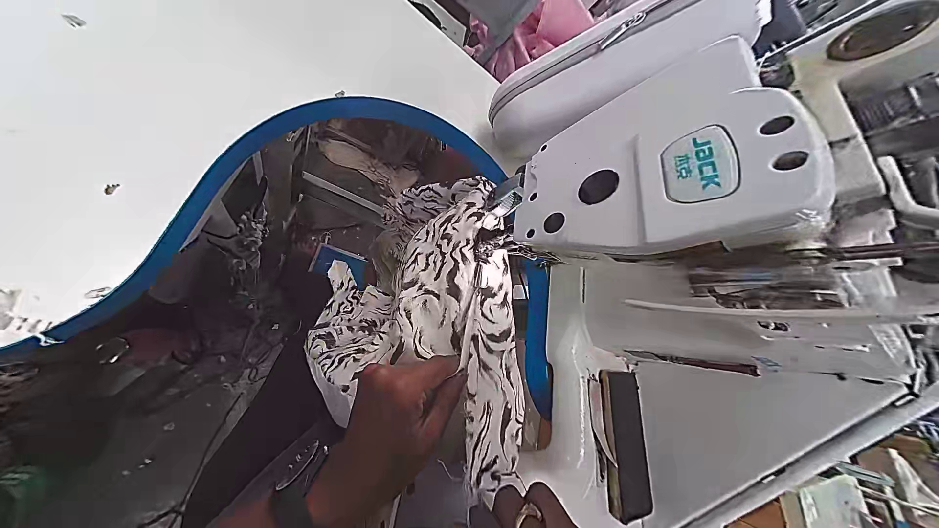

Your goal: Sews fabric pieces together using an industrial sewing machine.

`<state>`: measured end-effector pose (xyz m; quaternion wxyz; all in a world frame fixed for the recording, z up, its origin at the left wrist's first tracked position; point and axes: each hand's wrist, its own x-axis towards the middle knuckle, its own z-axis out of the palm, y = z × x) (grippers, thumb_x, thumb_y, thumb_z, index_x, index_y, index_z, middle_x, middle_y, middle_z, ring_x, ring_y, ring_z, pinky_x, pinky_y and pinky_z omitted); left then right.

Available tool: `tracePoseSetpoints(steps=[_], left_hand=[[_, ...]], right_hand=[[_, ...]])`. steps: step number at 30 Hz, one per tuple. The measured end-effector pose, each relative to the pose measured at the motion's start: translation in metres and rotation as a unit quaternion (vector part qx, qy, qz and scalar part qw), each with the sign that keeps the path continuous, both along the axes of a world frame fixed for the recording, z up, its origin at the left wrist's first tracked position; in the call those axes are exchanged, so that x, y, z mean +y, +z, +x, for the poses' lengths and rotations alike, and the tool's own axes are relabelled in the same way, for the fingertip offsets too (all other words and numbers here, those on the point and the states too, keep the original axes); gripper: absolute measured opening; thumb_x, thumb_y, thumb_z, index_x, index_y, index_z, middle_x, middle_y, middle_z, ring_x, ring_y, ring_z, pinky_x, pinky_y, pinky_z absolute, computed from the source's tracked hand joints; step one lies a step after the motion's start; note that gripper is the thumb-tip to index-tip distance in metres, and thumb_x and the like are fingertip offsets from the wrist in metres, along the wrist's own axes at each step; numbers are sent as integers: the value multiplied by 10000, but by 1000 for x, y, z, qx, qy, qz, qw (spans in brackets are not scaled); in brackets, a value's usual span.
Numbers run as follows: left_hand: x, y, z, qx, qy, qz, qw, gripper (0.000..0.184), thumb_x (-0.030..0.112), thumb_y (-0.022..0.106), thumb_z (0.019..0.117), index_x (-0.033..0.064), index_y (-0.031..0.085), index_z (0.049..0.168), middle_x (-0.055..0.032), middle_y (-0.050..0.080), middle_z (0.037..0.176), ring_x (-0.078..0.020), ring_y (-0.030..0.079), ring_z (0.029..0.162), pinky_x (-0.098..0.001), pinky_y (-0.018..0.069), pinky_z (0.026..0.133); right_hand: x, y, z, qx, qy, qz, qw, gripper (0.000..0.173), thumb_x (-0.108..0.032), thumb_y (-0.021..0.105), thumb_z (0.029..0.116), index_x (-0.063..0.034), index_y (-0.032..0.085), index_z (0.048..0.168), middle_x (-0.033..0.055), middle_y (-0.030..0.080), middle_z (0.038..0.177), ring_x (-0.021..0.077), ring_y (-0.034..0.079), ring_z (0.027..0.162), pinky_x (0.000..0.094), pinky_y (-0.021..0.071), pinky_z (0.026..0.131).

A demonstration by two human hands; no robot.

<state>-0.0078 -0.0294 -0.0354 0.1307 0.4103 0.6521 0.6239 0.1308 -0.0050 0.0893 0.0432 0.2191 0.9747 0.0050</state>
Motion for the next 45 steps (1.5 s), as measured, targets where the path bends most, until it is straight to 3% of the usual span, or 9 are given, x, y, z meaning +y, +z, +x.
tracePoseSetpoints(steps=[9, 14, 19, 25, 28, 31, 38, 42, 45], left_hand=[[-5, 16, -4, 125, -15, -54, 991, 231, 193, 546, 948, 61, 730, 902, -26, 651, 644, -145, 610, 518, -296, 466, 450], [-6, 10, 0, 52, -24, -35, 998, 246, 151, 546, 963, 55, 772, 953, -46, 679, 712, -149, 637, 625, -286, 515, 582], [28, 14, -15, 53, -23, -20, 998, 250, 110, 524, 976, 28, 750, 906, -85, 709, 770, -198, 687, 724, -341, 541, 668], [13, 35, -33, -9, -169, -107, 980, 382, 163, 551, 990, -31, 667, 1297, -147, 737, 890, -263, 698, 742, -451, 559, 686], [-9, 31, -17, 53, -170, -72, 981, 314, 166, 625, 903, -9, 742, 1136, -97, 703, 739, -239, 682, 617, -420, 541, 549], [-5, 19, -12, 85, -109, -41, 990, 124, 120, 582, 843, 64, 652, 756, -53, 596, 638, -199, 618, 564, -366, 477, 481], [17, 10, -32, -10, -123, -6, 992, 198, 69, 557, 940, -2, 721, 854, -113, 696, 767, -204, 682, 727, -382, 535, 681], [-22, 9, -19, 44, -60, -15, 997, 209, 149, 601, 951, 42, 733, 829, -59, 690, 730, -166, 679, 683, -336, 553, 629], [-39, 0, -16, 59, -54, 12, 997, 159, 70, 635, 929, -31, 723, 846, -135, 709, 782, -257, 706, 774, -415, 564, 730]], right_hand=[[24, -6, -4, 47, -54, 7, 997, 276, -206, 629, 965, -60, 732, 755, 89, 660, 676, 240, 634, 668, 307, 478, 571], [30, -22, 13, 139, -87, -95, 982, 213, -153, 639, 960, -23, 753, 835, 101, 672, 719, 174, 640, 736, 220, 504, 681], [51, -18, -11, 156, -48, -26, 986, 228, -175, 613, 963, -43, 754, 841, 85, 655, 687, 163, 620, 630, 244, 476, 560], [70, -75, 44, 310, -162, -387, 853, 66, -223, 699, 923, -169, 734, 911, -134, 725, 877, -78, 651, 892, 148, 540, 863], [51, -34, 19, 268, -91, -302, 910, 165, -180, 602, 1012, -57, 677, 930, -21, 684, 810, -30, 628, 806, 129, 512, 793], [38, -24, -17, 157, 14, -45, 987, 217, -112, 572, 933, -59, 728, 792, 40, 630, 611, 160, 602, 633, 244, 473, 615], [66, -52, -42, 196, 33, 96, 975, 271, -173, 503, 941, -92, 707, 783, 46, 636, 658, 236, 647, 644, 331, 479, 512], [68, -69, -28, 284, -89, 36, 954, 320, -112, 475, 989, 119, 695, 1012, 239, 726, 967, 326, 730, 871, 447, 582, 738], [71, -65, -42, 348, -42, -243, 904, 275, -36, 411, 1052, 192, 542, 1132, 119, 642, 1068, -19, 606, 1014, 156, 487, 917]])
